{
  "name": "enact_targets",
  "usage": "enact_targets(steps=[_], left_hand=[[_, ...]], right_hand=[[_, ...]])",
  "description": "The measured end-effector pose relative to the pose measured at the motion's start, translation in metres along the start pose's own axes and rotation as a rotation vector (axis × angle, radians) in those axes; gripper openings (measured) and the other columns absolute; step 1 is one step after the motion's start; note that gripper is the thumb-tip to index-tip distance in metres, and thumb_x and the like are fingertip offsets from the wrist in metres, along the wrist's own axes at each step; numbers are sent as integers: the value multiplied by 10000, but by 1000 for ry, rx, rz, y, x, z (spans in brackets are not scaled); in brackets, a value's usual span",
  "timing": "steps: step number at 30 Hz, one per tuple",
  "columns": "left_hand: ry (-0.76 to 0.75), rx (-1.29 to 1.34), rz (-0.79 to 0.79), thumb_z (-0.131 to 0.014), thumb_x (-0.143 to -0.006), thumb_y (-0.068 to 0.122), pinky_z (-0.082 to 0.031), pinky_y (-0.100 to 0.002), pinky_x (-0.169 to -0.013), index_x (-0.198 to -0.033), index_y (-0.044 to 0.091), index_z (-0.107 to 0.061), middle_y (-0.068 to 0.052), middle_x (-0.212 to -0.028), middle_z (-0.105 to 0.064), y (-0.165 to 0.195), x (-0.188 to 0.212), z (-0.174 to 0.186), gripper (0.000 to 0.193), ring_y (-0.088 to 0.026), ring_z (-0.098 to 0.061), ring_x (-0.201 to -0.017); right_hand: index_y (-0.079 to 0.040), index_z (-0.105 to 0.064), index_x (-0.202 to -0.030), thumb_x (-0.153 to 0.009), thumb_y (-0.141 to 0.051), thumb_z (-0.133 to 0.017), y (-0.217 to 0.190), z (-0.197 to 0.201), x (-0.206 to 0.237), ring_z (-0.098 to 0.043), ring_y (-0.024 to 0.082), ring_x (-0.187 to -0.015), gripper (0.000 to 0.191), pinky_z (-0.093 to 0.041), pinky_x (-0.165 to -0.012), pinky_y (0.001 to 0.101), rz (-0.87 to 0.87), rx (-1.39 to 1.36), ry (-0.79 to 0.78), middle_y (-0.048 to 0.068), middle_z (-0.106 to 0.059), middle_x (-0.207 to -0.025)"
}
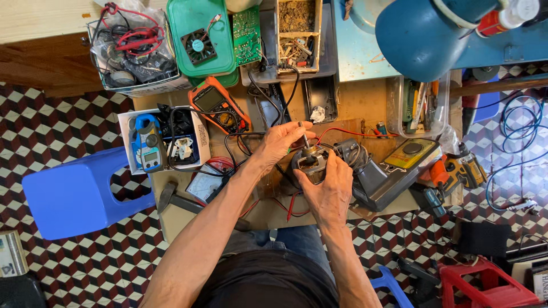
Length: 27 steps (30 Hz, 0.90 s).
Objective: The person disassembles a small electric motor on a cluttered workbench. They use a cordless drill to remove screws, separate the motor housing, and inspect the internal components including the rotor and stator. The person then wipes the rotor with a cloth and continues to handle the parts.
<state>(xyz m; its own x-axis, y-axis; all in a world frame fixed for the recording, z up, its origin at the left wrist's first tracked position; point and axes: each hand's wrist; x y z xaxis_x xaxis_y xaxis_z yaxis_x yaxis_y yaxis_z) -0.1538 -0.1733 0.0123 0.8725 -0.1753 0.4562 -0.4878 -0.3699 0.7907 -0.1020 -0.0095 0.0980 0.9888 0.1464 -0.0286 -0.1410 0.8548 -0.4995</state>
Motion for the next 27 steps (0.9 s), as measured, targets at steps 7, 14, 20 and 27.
enact_targets(steps=[7,14,20,27], left_hand=[[142,-120,-54,-694,-963,353,-550,-248,-759,-1068,-8,-737,-57,-965,-785,-4,6,-14,379,-94,-703,-853],[257,-56,10,-780,-886,321,-527,-227,-701,-1035,28,-700,-28,-866,-746,-2,8,-27,338,-89,-670,-749],[380,-114,4,-814,-868,318,-507,-236,-685,-1000,20,-708,-21,-841,-719,1,3,-34,342,-91,-639,-725],[569,-189,56,-742,-903,321,-486,-229,-767,-1180,49,-730,16,-937,-751,6,14,-58,388,-76,-627,-837]], right_hand=[[62,-466,-1416,-690,-353,-914,-6,35,9,-529,394,-1210,950,-436,-1014,471,34,-24,-39,228,-575,-1311],[-19,-622,-1362,-870,-269,-778,35,145,56,-630,257,-1232,573,-489,-1028,363,-303,-241,232,156,-661,-1330],[-11,-683,-1270,-961,-279,-677,164,199,17,-705,178,-968,410,-530,-865,314,-562,-268,331,119,-767,-1092],[-76,-729,-1200,-943,-304,-633,295,142,-121,-741,288,-855,357,-549,-787,382,-320,-121,-57,182,-762,-956]])
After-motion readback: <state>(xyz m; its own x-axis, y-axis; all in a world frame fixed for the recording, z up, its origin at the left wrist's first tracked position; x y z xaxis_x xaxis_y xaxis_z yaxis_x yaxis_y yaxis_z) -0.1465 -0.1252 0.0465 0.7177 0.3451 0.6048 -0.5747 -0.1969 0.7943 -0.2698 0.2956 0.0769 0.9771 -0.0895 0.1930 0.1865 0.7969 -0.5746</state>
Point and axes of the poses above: each hand's wrist, its own x-axis away from the middle knuckle, its own z-axis out of the back of the hand, y = z × x
